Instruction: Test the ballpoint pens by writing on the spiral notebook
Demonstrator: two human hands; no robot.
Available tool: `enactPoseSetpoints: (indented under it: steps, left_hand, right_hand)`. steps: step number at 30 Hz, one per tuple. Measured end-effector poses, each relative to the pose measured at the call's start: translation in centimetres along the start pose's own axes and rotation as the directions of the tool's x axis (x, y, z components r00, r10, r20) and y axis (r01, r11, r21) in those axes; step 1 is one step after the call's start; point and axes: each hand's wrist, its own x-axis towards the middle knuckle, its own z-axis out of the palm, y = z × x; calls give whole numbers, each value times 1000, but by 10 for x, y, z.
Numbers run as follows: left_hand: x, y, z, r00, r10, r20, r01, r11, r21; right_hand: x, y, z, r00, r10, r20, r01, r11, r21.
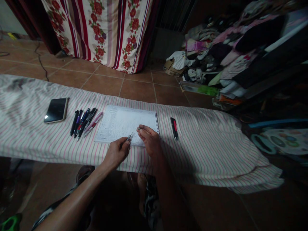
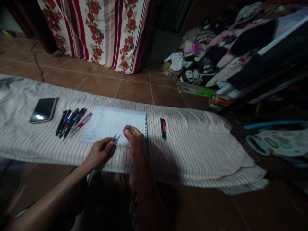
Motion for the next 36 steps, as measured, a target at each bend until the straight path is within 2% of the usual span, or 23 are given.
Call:
enactPoseSetpoints:
  steps: [4, 7, 9, 11, 14, 16, 18, 21, 23, 28, 36]
  left_hand:
    - [1, 1, -2, 1000, 4, 10, -4, 1000, 11]
    - [2, 3, -2, 1000, -10, 2, 10, 1000, 2]
    - [2, 3, -2, 999, -25, -21, 24, 999, -32]
    - [3, 3, -2, 998, -38, -47, 35, 997, -68]
    - [3, 2, -3, 997, -38, -72, 33, 997, -71]
    - [4, 1, -4, 997, -26, -72, 23, 999, -32]
    - [5, -1, -7, 997, -12, -71, 12, 1000, 12]
    - [5, -2, -9, 998, 0, -58, 3, 999, 53]
    - [5, -2, -10, 998, -3, -56, 7, 998, 57]
    - [4, -1, -9, 997, -50, -62, 51, 999, 8]
    - [4, 6, -11, 993, -96, 71, 98, 995, -33]
  right_hand:
    - [2, 3, -2, 999, -43, -19, 41, 996, -84]
    - [4, 7, -3, 994, -104, -15, 97, 963, -252]
    - [5, 10, -3, 989, -143, 26, 141, 902, -407]
    - [5, 12, -3, 971, -219, 91, 230, 775, -588]
    - [2, 16, -1, 912, -357, 203, 363, 469, -805]
    - [0, 20, 1, 882, -397, 254, 386, 299, -873]
    - [-2, 23, 3, 877, -396, 274, 371, 193, -909]
    - [-3, 25, 4, 875, -396, 279, 341, 94, -935]
    - [-3, 25, 4, 875, -394, 281, 336, 76, -939]
    - [-3, 21, 1, 880, -364, 307, 378, 142, -915]
    - [-3, 20, -2, 863, -366, 348, 413, 113, -904]
